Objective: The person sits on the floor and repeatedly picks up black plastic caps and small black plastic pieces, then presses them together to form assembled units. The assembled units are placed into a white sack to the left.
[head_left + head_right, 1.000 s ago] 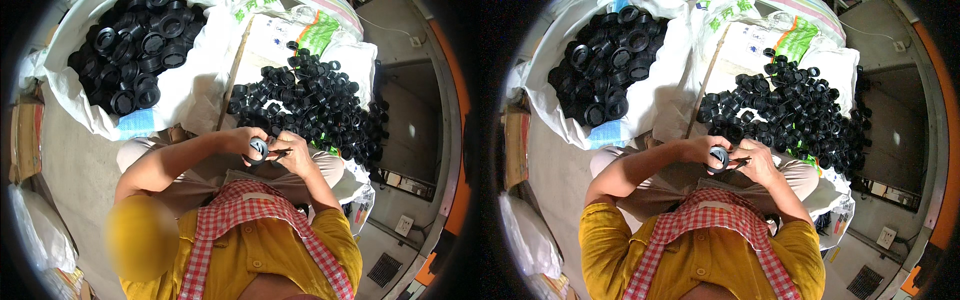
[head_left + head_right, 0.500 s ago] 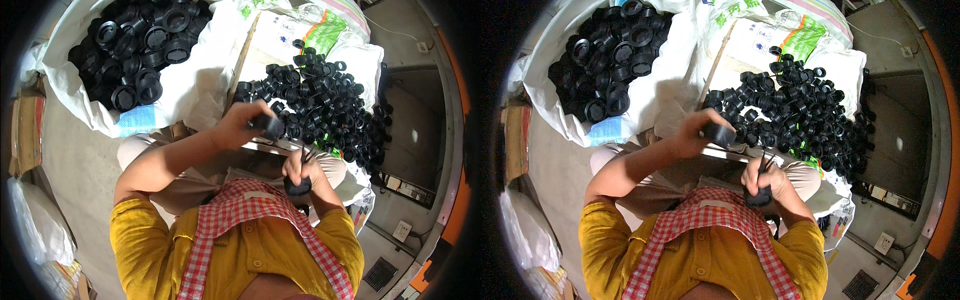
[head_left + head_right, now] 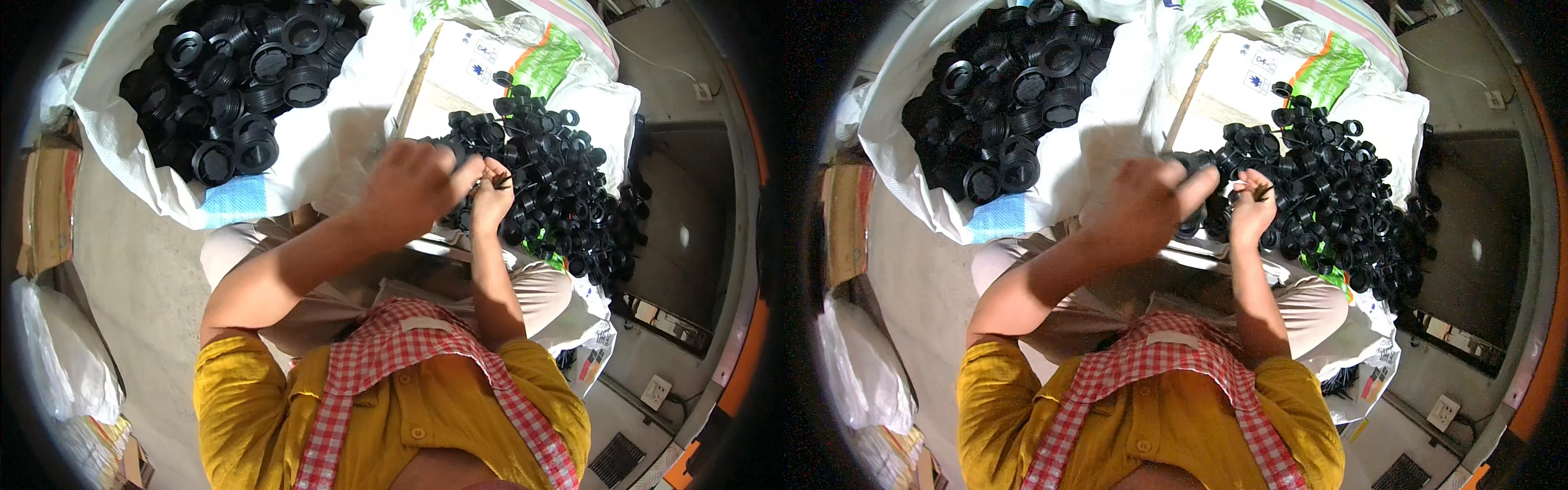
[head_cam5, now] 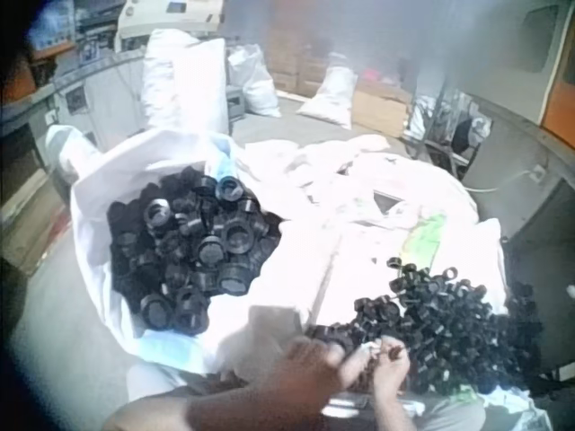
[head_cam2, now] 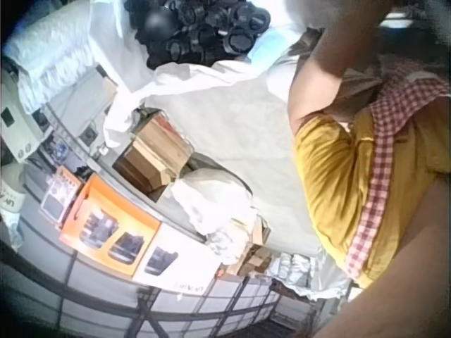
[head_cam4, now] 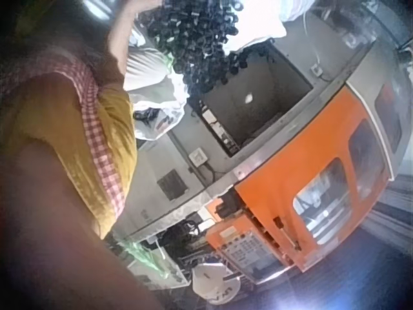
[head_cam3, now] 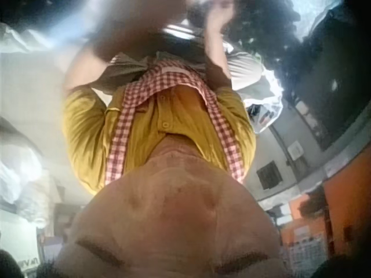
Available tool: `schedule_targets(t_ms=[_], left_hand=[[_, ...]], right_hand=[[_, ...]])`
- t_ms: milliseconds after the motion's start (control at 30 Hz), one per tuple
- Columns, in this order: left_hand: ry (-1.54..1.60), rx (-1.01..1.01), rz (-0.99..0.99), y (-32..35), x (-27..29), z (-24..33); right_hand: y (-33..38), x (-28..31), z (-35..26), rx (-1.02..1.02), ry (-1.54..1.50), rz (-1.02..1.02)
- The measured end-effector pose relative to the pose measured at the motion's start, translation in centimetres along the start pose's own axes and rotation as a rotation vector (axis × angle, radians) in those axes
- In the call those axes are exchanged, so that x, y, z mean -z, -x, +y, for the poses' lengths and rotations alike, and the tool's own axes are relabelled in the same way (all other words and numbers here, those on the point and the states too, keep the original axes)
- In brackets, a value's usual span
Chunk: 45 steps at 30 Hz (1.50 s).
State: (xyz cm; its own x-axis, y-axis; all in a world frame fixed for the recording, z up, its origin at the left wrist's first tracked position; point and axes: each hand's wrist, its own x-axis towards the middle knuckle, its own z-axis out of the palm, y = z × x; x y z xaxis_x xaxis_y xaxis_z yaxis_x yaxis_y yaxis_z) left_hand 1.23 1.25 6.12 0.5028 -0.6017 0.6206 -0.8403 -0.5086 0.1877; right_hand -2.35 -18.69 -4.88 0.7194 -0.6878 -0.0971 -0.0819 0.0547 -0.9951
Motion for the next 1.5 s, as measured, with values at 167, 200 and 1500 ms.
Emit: schedule_targets(t_ms=[167,200,1500], left_hand=[[-0.406,0.424,0.417,-3.6,6.5,-8.0],[-0.384,0.434,0.418,-3.8,6.4,-8.2],[0.485,-0.141,-0.463,3.2,-3.7,2.4]], right_hand=[[-6.0,0.8,8.8,-0.066,0.434,-0.238],[-7.0,1.0,10.9,0.084,0.651,-0.258],[7.9,7.3,-6.4,0.146,0.640,-0.863]])
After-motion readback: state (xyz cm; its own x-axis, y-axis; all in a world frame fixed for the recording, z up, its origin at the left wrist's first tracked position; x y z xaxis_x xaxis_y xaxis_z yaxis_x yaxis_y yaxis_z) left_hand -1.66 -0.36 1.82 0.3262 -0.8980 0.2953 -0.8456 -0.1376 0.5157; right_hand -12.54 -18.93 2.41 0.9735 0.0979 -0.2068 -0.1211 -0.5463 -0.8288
